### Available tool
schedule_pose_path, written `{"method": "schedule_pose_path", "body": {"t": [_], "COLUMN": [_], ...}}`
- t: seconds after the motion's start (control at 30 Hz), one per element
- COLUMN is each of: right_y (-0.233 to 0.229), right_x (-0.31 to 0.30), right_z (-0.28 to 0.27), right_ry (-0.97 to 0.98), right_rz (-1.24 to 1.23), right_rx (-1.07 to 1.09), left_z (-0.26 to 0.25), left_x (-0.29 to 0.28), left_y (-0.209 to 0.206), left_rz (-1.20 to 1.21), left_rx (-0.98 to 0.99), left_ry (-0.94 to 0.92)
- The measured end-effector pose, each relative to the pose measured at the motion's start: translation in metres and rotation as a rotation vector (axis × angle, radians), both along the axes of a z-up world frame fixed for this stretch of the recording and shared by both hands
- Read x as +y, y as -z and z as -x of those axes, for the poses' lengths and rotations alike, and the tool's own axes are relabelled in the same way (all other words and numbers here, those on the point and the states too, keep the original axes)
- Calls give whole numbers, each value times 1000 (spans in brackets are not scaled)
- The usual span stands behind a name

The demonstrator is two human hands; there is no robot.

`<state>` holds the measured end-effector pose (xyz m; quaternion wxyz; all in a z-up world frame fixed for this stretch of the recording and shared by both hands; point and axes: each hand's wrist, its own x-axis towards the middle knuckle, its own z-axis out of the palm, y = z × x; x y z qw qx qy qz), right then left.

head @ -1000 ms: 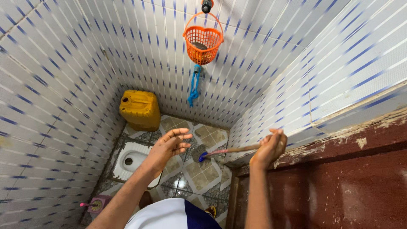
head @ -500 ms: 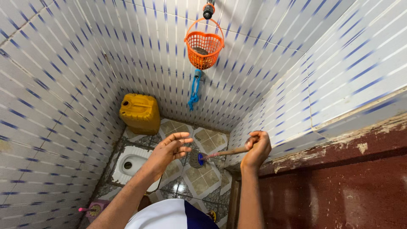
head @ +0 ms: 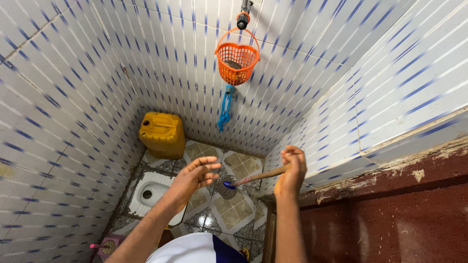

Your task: The person scrubs the tiled floor and the area around a squat toilet using a long-handled brush, then picks up and moves a yellow jerrycan.

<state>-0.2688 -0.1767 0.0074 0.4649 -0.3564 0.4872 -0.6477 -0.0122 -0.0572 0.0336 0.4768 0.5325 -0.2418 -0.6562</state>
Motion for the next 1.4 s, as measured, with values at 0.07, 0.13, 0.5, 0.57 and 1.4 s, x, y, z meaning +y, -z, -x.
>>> {"method": "schedule_pose_path", "body": {"t": [0.07, 0.13, 0.5, 0.57, 1.4], "right_y": [2, -1, 73, 79, 78], "right_x": [3, 11, -3, 1, -4], "right_z": [-6, -4, 16, 9, -5], "right_ry": [-279, -470, 79, -407, -20], "right_rz": [99, 55, -4, 247, 236], "right_rx": [-10, 22, 121, 88, 43], "left_z": [1, 5, 11, 11, -5], "left_x": [0, 0, -3, -2, 3], "left_y": [1, 1, 2, 3, 5], "left_rz": [-15, -30, -26, -12, -45], "left_rx": [-5, -6, -4, 5, -12], "left_ry": [12, 28, 60, 67, 1]}}
